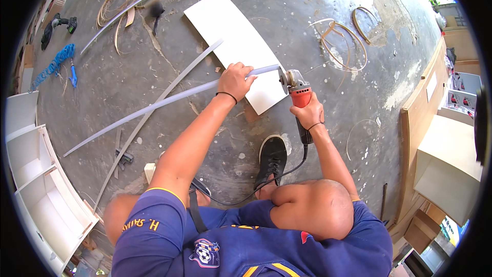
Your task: The person picks up a white board and metal strips, places them on the floor, and cuts the metal strips with an angle grinder.
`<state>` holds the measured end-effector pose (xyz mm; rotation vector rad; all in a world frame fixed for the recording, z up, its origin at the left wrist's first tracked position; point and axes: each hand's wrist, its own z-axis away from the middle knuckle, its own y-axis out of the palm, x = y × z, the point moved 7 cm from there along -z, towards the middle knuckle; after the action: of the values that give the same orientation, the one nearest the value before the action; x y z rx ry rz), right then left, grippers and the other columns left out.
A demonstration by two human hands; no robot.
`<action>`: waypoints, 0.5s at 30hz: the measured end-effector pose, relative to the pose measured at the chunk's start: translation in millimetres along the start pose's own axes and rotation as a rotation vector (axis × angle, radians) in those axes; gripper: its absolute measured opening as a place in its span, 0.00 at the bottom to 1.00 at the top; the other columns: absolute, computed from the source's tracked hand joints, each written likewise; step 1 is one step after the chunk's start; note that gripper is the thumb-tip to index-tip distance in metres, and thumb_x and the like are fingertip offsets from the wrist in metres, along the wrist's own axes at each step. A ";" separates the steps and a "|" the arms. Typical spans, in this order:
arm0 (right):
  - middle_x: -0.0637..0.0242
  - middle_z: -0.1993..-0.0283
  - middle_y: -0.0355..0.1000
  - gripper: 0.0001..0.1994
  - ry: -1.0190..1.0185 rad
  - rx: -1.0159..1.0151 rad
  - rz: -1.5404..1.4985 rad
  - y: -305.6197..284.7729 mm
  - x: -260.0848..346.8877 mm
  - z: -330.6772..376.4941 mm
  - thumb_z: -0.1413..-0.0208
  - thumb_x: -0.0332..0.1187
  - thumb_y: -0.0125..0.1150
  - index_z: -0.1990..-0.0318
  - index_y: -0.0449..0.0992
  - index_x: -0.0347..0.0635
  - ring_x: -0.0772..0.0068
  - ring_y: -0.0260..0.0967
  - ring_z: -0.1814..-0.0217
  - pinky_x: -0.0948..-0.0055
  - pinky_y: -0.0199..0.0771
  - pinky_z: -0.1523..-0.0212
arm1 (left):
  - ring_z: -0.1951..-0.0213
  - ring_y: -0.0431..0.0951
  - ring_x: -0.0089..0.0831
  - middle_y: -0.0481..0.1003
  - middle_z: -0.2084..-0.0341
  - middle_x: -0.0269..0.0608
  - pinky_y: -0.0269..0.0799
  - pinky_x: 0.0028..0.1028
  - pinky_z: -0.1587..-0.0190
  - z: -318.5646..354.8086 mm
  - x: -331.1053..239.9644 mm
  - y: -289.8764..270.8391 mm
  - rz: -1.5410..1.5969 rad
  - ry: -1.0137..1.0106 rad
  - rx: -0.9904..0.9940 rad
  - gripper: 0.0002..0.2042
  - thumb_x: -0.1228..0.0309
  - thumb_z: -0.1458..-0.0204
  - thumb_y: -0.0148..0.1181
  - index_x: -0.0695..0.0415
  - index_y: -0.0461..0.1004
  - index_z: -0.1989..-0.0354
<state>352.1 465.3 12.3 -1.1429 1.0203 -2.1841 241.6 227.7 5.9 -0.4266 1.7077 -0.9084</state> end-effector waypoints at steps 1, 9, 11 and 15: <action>0.48 0.64 0.75 0.28 0.000 -0.003 0.003 -0.2 0.0 0.2 0.70 0.42 0.67 0.59 0.68 0.38 0.45 0.73 0.59 0.58 0.72 0.56 | 0.63 0.73 0.43 0.74 0.71 0.45 0.70 0.37 0.59 -0.4 -0.3 0.6 -0.002 -0.003 0.002 0.13 0.62 0.53 0.62 0.57 0.79 0.62; 0.47 0.64 0.75 0.28 -0.020 -0.033 -0.008 -0.8 -0.9 -0.4 0.69 0.42 0.67 0.58 0.68 0.37 0.44 0.73 0.59 0.58 0.72 0.56 | 0.62 0.73 0.43 0.74 0.70 0.44 0.70 0.37 0.58 -2.4 -2.2 5.3 0.014 -0.028 0.026 0.13 0.62 0.53 0.62 0.57 0.79 0.63; 0.47 0.64 0.75 0.28 -0.004 -0.017 -0.012 -0.7 -1.9 -1.0 0.69 0.42 0.67 0.58 0.68 0.37 0.45 0.73 0.59 0.59 0.72 0.56 | 0.61 0.73 0.43 0.75 0.69 0.44 0.70 0.37 0.58 -2.8 -2.3 7.1 0.017 -0.031 0.038 0.13 0.62 0.52 0.61 0.57 0.79 0.63; 0.48 0.65 0.75 0.29 -0.013 -0.020 -0.016 -0.3 -2.4 -0.8 0.69 0.42 0.67 0.57 0.69 0.37 0.46 0.74 0.59 0.60 0.72 0.56 | 0.61 0.73 0.43 0.75 0.69 0.44 0.70 0.37 0.57 -2.5 -2.9 7.5 -0.002 -0.021 0.038 0.13 0.62 0.52 0.61 0.57 0.79 0.63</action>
<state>352.8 467.5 11.1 -1.1766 1.0332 -2.1814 241.4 235.4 2.5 -0.4113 1.6688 -0.9330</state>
